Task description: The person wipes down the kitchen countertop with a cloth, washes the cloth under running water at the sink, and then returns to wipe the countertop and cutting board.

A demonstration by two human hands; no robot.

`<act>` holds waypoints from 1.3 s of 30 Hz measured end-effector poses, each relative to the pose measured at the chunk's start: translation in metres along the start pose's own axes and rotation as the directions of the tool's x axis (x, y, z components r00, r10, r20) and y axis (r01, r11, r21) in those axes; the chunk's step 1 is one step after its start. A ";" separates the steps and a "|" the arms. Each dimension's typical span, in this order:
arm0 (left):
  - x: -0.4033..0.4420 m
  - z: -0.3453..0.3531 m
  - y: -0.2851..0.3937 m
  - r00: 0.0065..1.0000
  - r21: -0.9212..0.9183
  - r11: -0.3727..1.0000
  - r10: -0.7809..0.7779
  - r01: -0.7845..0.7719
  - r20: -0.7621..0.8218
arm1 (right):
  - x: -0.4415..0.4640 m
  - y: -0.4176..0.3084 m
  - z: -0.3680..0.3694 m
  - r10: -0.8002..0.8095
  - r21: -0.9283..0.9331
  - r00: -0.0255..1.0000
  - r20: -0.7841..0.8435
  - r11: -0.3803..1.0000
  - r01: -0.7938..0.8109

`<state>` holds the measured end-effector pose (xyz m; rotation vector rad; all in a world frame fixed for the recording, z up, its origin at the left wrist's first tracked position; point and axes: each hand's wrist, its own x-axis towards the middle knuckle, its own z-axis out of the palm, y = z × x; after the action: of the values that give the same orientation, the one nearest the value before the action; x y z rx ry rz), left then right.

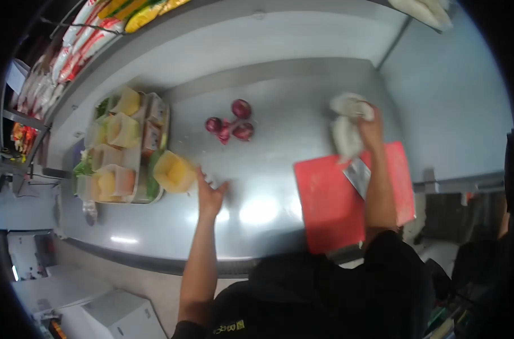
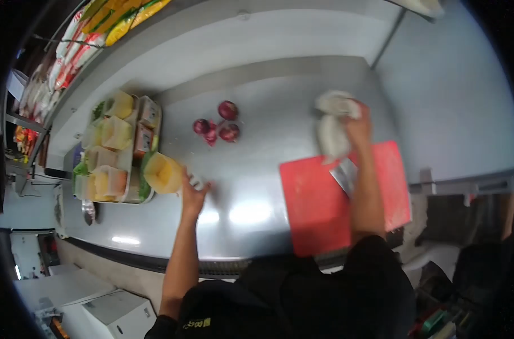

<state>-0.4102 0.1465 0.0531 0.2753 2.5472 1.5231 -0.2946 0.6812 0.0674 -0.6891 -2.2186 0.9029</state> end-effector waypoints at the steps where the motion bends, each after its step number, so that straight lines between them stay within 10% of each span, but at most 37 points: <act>1: 0.004 -0.002 0.010 1.000 -0.026 0.999 -0.030 0.030 -0.003 | 0.021 -0.001 -0.027 0.129 0.084 0.961 0.245 0.985 -0.153; 3: 0.020 0.012 0.027 1.000 0.104 0.994 0.018 -0.016 -0.016 | 0.026 0.008 0.031 0.373 -0.649 0.881 -0.290 0.600 -0.468; 5: 0.041 0.032 0.057 0.987 0.491 0.866 0.148 -0.096 -0.069 | 0.043 0.013 0.064 0.150 -0.725 0.938 -0.311 0.601 -0.336; 9: 0.098 0.059 0.070 0.976 0.691 0.704 0.219 -0.166 0.011 | 0.106 -0.005 0.129 -0.151 -0.647 0.984 -0.091 0.761 0.057; 14: 0.158 0.086 0.064 0.873 0.525 0.723 0.479 -0.450 0.089 | 0.126 -0.040 0.185 -0.295 -0.572 0.944 0.151 0.753 0.327; 20: 0.185 0.133 0.088 0.913 0.439 0.812 0.405 -0.384 0.049 | -0.005 -0.123 0.161 -0.013 -0.624 0.976 0.218 0.767 0.150; 25: 0.133 0.071 0.107 0.934 0.535 0.791 0.357 -0.297 -0.009 | -0.136 -0.193 0.172 0.012 -0.481 0.797 0.604 0.803 0.353; 28: 0.053 -0.009 0.076 0.783 0.610 0.771 0.489 -0.181 -0.385 | -0.171 -0.236 0.188 -0.216 0.026 0.671 0.709 0.959 0.281; 30: 0.010 -0.045 0.044 0.937 0.717 0.687 0.160 0.119 -0.309 | -0.155 -0.244 0.238 -0.232 0.322 0.701 0.674 0.947 0.004; 34: -0.021 -0.082 0.037 0.966 0.716 0.697 0.146 0.052 -0.212 | -0.020 -0.319 0.358 -0.482 0.208 0.770 0.418 0.876 0.435; 39: -0.036 -0.110 0.082 0.953 0.613 0.786 0.241 -0.082 -0.183 | -0.010 -0.330 0.477 -0.379 -0.116 0.628 0.680 0.790 0.601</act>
<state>-0.3947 0.0827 0.1787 0.4065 3.2394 0.7642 -0.7045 0.2707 0.0427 0.1844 -2.9874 0.4883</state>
